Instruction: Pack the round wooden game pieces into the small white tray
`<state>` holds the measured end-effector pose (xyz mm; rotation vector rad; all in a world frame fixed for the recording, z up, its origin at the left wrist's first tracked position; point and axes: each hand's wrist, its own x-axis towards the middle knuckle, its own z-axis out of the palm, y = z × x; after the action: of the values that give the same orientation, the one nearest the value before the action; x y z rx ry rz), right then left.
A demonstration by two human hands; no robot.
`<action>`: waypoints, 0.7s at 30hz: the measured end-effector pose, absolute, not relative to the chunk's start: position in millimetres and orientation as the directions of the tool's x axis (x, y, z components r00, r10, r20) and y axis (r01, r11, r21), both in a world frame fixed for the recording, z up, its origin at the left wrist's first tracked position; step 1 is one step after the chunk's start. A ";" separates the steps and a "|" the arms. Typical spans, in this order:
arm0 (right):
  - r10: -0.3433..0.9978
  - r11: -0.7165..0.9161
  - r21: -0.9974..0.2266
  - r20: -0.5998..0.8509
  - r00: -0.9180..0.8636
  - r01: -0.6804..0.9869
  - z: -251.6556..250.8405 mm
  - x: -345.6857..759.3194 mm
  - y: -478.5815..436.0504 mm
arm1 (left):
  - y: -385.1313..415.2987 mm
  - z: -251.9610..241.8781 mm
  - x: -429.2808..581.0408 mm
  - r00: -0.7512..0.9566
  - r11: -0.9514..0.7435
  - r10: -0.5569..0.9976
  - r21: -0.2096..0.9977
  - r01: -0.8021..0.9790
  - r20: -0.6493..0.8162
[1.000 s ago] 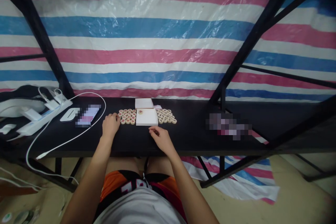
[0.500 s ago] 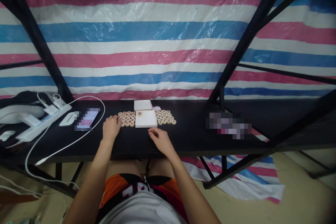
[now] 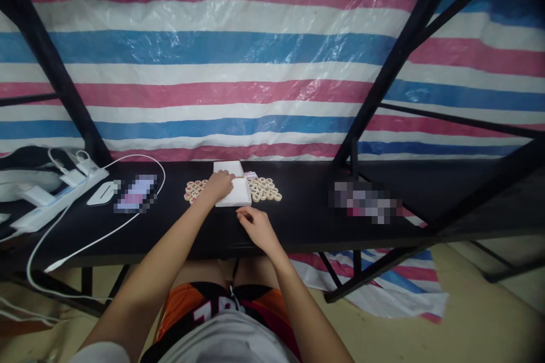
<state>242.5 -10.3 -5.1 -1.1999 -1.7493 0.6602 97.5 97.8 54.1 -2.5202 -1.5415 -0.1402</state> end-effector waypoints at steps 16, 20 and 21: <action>0.917 0.396 -0.799 0.372 -0.146 0.452 -3.7 243.6 -11.4 | 114.3 34.8 97.4 0.397 -0.402 0.905 0.002 0.916 0.155; 0.918 0.393 -0.806 0.372 -0.138 0.443 -5.3 243.3 -10.5 | 102.6 48.5 87.1 0.389 -0.437 0.885 0.166 0.884 0.255; 0.919 0.391 -0.809 0.371 -0.135 0.439 -5.5 243.2 -10.5 | 94.9 51.0 79.4 0.348 -0.448 0.872 0.274 0.851 0.344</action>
<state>243.2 -10.5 -5.5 -1.1941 -1.7431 0.6643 79.4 94.9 51.0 -2.6173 -1.6739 -0.7156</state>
